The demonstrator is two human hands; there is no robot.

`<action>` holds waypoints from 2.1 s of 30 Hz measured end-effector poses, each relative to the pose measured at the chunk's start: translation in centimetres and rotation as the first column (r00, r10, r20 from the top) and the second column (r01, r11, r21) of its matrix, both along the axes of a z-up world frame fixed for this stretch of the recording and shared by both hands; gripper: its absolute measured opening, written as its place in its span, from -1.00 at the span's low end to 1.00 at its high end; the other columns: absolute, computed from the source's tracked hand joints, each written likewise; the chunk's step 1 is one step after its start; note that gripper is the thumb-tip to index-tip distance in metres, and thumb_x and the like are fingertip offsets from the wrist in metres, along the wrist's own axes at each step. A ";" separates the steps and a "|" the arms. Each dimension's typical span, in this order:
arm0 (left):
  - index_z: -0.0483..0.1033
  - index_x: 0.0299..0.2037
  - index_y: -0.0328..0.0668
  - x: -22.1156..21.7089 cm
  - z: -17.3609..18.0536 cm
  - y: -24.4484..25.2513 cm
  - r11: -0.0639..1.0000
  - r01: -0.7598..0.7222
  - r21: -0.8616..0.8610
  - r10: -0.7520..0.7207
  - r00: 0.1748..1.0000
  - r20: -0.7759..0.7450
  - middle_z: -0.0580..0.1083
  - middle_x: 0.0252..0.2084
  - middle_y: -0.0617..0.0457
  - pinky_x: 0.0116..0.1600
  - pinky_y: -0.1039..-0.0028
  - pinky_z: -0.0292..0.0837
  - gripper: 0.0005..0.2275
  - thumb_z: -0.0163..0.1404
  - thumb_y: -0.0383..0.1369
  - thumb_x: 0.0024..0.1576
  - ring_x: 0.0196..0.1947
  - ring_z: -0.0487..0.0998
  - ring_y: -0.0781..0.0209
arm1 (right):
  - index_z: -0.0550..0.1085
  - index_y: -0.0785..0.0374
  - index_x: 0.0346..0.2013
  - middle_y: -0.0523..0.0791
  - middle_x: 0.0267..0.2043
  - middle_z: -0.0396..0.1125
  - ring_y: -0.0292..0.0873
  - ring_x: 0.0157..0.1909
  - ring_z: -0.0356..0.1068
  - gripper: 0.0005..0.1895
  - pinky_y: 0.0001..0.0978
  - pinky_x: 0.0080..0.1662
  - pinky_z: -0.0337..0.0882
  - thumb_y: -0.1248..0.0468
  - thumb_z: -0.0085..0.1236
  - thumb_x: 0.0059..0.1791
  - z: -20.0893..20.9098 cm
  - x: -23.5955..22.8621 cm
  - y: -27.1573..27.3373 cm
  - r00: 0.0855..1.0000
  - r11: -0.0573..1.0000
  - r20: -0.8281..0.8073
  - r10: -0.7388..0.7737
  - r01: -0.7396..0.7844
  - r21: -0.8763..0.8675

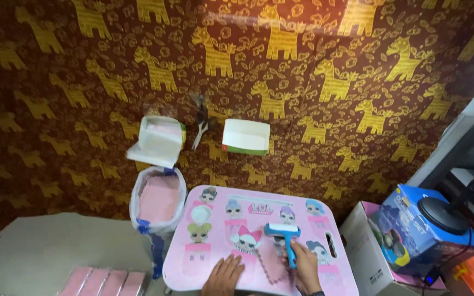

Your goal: The person cleans pink textile pieces using a lint roller, folds them by hand, and places them into a clear plastic bag.

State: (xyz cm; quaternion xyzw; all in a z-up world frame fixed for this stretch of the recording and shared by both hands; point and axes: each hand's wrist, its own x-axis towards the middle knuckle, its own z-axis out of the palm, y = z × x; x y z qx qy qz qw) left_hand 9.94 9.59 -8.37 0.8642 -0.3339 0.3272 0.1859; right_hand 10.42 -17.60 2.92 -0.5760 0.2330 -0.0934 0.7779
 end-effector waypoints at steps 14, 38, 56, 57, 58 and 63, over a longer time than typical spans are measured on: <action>0.54 -0.11 0.18 7.5 -5.2 -2.0 0.991 -0.119 -0.064 0.134 0.931 0.338 0.56 0.12 0.15 0.14 0.19 0.42 -0.86 0.04 -0.17 0.19 0.15 0.55 0.20 | 0.40 0.40 0.05 0.03 -0.16 0.45 -0.11 -0.26 0.45 -0.65 -0.25 -0.17 0.52 0.21 -0.07 0.08 10.4 5.4 -1.2 0.957 0.950 0.260 0.130 -0.195 0.243; 0.47 0.12 -0.29 -2.9 8.1 0.8 0.995 0.080 -0.062 -0.096 0.941 -0.324 0.37 0.26 -0.20 0.36 -0.04 0.06 -0.33 0.21 0.11 -0.01 0.36 0.27 -0.18 | 0.38 0.43 0.11 0.04 -0.09 0.48 -0.11 -0.25 0.49 -0.59 -0.18 -0.20 0.56 0.13 -0.06 0.14 21.3 12.8 12.1 0.802 0.873 0.378 0.462 -0.486 -0.035; 0.47 0.14 -0.30 -4.6 12.7 1.7 0.995 0.023 -0.099 -0.057 0.936 -0.348 0.40 0.28 -0.19 0.41 0.04 0.07 -0.38 0.22 0.02 0.01 0.36 0.29 -0.16 | 0.53 0.37 -0.01 0.11 0.10 0.44 0.08 0.09 0.44 -0.62 -0.16 0.11 0.41 0.18 0.17 -0.03 -3.3 -4.1 -3.6 0.938 0.409 0.148 0.313 0.007 -0.912; 0.48 0.14 -0.30 -4.2 12.7 1.8 0.988 0.057 -0.143 -0.108 0.919 -0.378 0.42 0.27 -0.20 0.39 0.03 0.08 -0.42 0.23 -0.03 0.03 0.35 0.30 -0.19 | 0.55 0.35 -0.08 0.13 0.20 0.39 0.16 0.22 0.35 -0.67 -0.10 0.21 0.33 0.20 0.18 -0.05 -4.3 -4.4 -4.0 0.899 0.268 0.231 0.372 0.135 -0.954; 0.48 0.14 -0.30 -3.0 12.2 2.5 0.990 0.036 -0.136 -0.084 0.929 -0.361 0.42 0.27 -0.20 0.39 0.03 0.08 -0.42 0.23 -0.03 0.03 0.35 0.30 -0.19 | 0.55 0.35 -0.08 0.13 0.20 0.39 0.16 0.22 0.35 -0.67 -0.10 0.21 0.33 0.20 0.18 -0.05 -3.9 -4.2 -3.4 0.885 0.277 0.251 0.391 0.147 -0.949; 0.48 0.04 -0.37 4.1 15.2 8.3 0.937 -0.084 -0.340 0.060 0.995 -0.080 0.50 0.06 -0.23 0.27 0.16 0.38 -0.75 0.03 -0.48 0.17 0.14 0.49 -0.16 | 0.53 0.35 -0.13 0.06 0.17 0.41 0.11 0.22 0.36 -0.76 -0.13 0.24 0.33 0.24 0.11 0.00 -2.9 -4.9 -2.0 0.938 0.308 0.231 0.258 0.146 -0.940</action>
